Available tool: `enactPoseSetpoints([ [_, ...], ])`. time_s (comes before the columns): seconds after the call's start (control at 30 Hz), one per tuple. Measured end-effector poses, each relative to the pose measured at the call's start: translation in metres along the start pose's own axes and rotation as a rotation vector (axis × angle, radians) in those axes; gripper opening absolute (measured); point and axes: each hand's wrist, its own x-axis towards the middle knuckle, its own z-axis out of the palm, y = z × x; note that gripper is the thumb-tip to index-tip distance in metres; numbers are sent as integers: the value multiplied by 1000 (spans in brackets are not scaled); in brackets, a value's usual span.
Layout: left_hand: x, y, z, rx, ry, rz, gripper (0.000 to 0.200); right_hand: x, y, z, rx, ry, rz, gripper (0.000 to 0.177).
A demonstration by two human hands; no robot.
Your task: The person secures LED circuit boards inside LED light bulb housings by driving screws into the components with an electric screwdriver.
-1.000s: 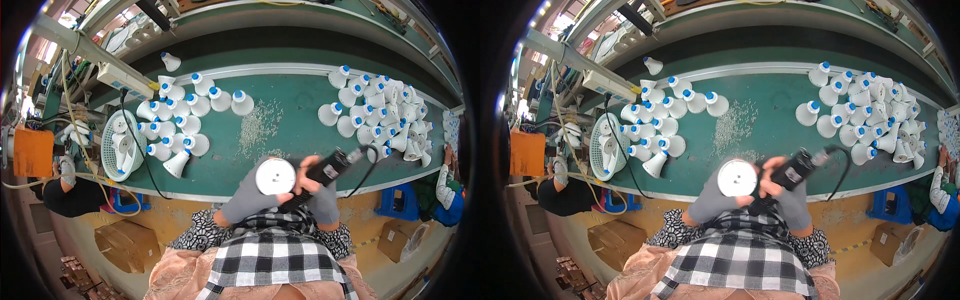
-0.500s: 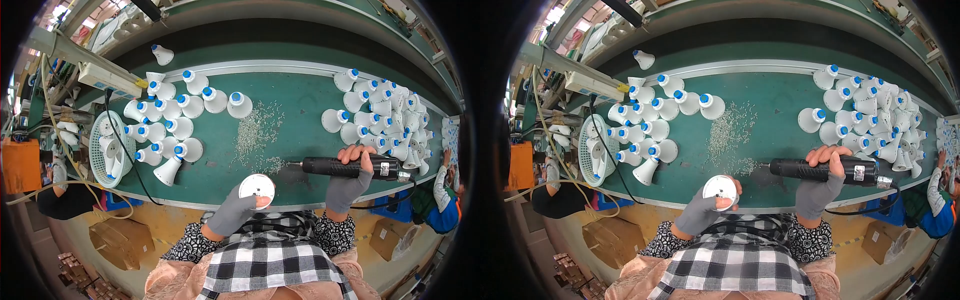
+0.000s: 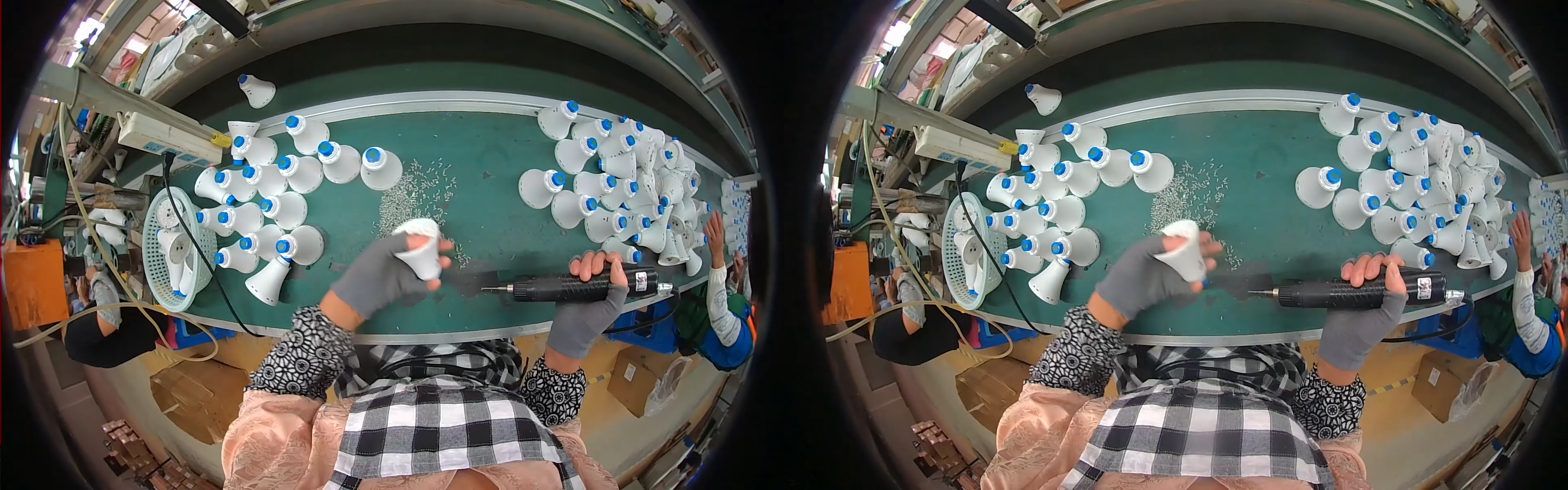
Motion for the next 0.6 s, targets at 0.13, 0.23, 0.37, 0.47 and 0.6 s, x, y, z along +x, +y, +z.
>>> enactPoseSetpoints([
  [0.13, -12, 14, -7, -5, 13, 39, 57, -1, -6, -13, 40, 15, 4, 11],
  [0.23, 0, -1, -2, -26, -15, -7, 56, 0, -8, -19, 47, 53, 10, 11],
  [0.37, 21, -30, 14, 31, -89, -75, 53, 1, -13, -25, 61, 45, 23, 11],
  [0.47, 9, -42, 21, 98, -52, -131, 53, -2, -16, -28, 70, 12, 30, 11],
  [0.6, -27, -32, 6, 105, 39, -42, 57, -4, -10, -32, 66, 47, 27, 11],
])
